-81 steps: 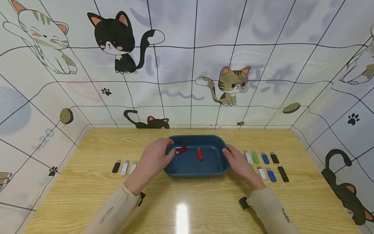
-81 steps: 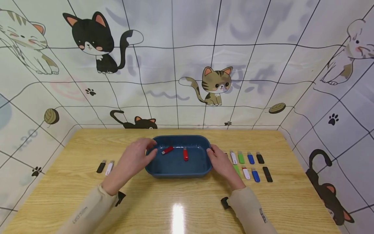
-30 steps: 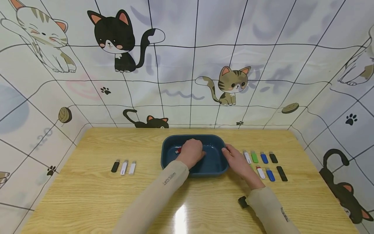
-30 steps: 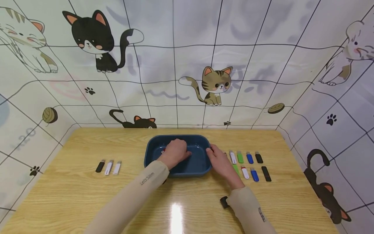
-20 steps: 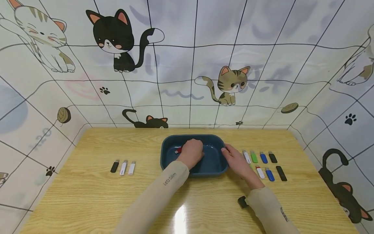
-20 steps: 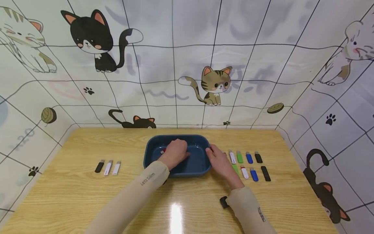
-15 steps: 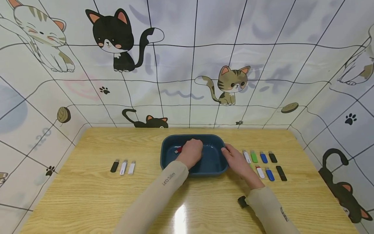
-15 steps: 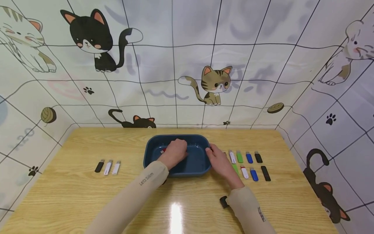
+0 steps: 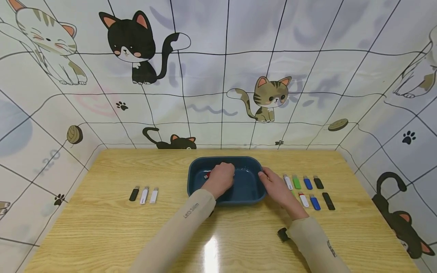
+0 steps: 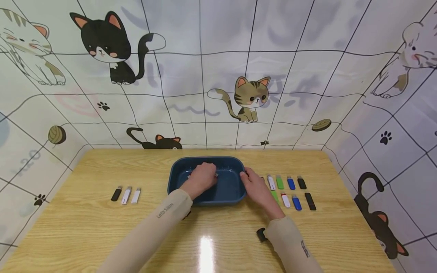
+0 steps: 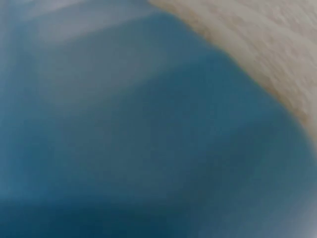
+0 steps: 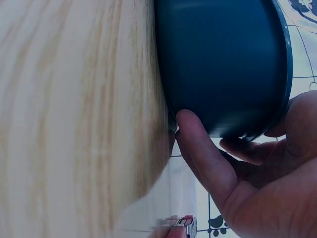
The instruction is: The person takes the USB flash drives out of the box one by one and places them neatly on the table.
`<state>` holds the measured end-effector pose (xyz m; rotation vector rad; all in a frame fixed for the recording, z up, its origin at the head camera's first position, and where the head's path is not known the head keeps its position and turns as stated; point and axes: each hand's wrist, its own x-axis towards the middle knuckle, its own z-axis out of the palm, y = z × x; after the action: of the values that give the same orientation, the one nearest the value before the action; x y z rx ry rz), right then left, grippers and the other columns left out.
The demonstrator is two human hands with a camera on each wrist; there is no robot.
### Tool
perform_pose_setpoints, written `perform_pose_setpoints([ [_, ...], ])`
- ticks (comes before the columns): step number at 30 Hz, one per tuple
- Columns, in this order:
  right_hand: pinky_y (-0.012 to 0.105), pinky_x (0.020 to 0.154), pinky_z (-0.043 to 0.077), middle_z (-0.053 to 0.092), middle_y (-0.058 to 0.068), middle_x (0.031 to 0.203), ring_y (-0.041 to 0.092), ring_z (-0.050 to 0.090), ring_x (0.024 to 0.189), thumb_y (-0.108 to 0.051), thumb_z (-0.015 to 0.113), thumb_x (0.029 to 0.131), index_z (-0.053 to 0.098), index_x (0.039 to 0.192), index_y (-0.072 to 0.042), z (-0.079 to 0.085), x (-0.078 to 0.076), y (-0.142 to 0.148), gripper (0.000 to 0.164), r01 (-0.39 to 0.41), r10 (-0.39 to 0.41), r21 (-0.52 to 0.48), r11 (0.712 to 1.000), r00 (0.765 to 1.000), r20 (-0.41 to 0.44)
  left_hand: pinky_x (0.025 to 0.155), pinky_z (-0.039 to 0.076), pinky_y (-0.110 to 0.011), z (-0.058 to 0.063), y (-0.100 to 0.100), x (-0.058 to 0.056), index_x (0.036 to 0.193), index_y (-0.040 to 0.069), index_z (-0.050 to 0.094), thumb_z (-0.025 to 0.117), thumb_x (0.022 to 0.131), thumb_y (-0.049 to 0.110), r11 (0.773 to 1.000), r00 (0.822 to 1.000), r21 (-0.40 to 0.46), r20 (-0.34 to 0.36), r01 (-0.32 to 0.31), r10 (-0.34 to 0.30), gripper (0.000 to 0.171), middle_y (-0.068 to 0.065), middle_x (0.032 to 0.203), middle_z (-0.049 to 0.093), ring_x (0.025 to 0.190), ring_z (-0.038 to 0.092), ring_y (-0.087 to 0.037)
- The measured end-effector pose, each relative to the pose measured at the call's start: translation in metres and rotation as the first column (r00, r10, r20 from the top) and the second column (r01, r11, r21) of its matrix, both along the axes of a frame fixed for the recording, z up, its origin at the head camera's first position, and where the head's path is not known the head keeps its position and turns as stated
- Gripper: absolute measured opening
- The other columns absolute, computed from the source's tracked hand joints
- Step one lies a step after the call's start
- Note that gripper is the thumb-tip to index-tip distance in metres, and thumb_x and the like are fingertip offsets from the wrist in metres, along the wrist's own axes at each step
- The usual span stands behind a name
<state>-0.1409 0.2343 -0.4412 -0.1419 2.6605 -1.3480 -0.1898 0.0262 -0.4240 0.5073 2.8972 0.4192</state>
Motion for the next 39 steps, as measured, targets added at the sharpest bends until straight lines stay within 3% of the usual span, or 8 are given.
perform_pose_setpoints([
  [8, 0.061, 0.117, 0.032, 0.039, 0.029, 0.158, 0.046, 0.034, 0.147, -0.031, 0.036, 0.114, 0.034, 0.158, 0.003, 0.0, 0.0, 0.0, 0.055, -0.006, 0.006, 0.0, 1.0, 1.0, 0.009, 0.056, 0.052, -0.032, 0.012, -0.005, 0.005, 0.088, 0.008, 0.073, 0.065, 0.099, 0.01, 1.0, 1.0, 0.012, -0.022, 0.008, -0.008, 0.014, -0.003, 0.072, 0.063, 0.058, 0.057, -0.017],
  [19, 0.061, 0.117, 0.032, 0.04, 0.028, 0.158, 0.046, 0.035, 0.147, -0.033, 0.035, 0.114, 0.036, 0.157, 0.002, 0.0, 0.0, 0.0, 0.055, 0.001, -0.001, 0.005, 1.0, 1.0, 0.001, 0.046, 0.032, -0.026, 0.027, -0.02, 0.017, 0.064, 0.013, 0.048, 0.066, 0.097, 0.007, 0.994, 0.996, 0.106, -0.085, 0.026, -0.017, 0.038, 0.001, 0.057, 0.038, 0.048, 0.037, -0.014],
  [28, 0.062, 0.117, 0.032, 0.04, 0.029, 0.157, 0.047, 0.035, 0.147, -0.032, 0.035, 0.114, 0.035, 0.157, 0.003, 0.002, 0.001, -0.001, 0.055, 0.0, 0.0, 0.004, 1.0, 1.0, 0.001, 0.046, 0.028, -0.025, 0.037, -0.032, 0.021, 0.061, 0.014, 0.044, 0.067, 0.097, 0.009, 0.99, 0.987, 0.131, -0.155, 0.054, -0.033, 0.044, 0.002, 0.056, 0.034, 0.048, 0.033, -0.013],
  [39, 0.062, 0.116, 0.032, 0.039, 0.03, 0.158, 0.048, 0.034, 0.147, -0.032, 0.035, 0.114, 0.034, 0.157, 0.004, 0.001, 0.001, -0.001, 0.056, -0.003, 0.003, 0.003, 1.0, 1.0, 0.004, 0.048, 0.027, -0.025, 0.045, -0.04, 0.026, 0.063, 0.014, 0.046, 0.066, 0.097, 0.007, 0.984, 0.987, 0.165, -0.156, 0.063, -0.037, 0.04, 0.003, 0.056, 0.035, 0.048, 0.033, -0.012],
])
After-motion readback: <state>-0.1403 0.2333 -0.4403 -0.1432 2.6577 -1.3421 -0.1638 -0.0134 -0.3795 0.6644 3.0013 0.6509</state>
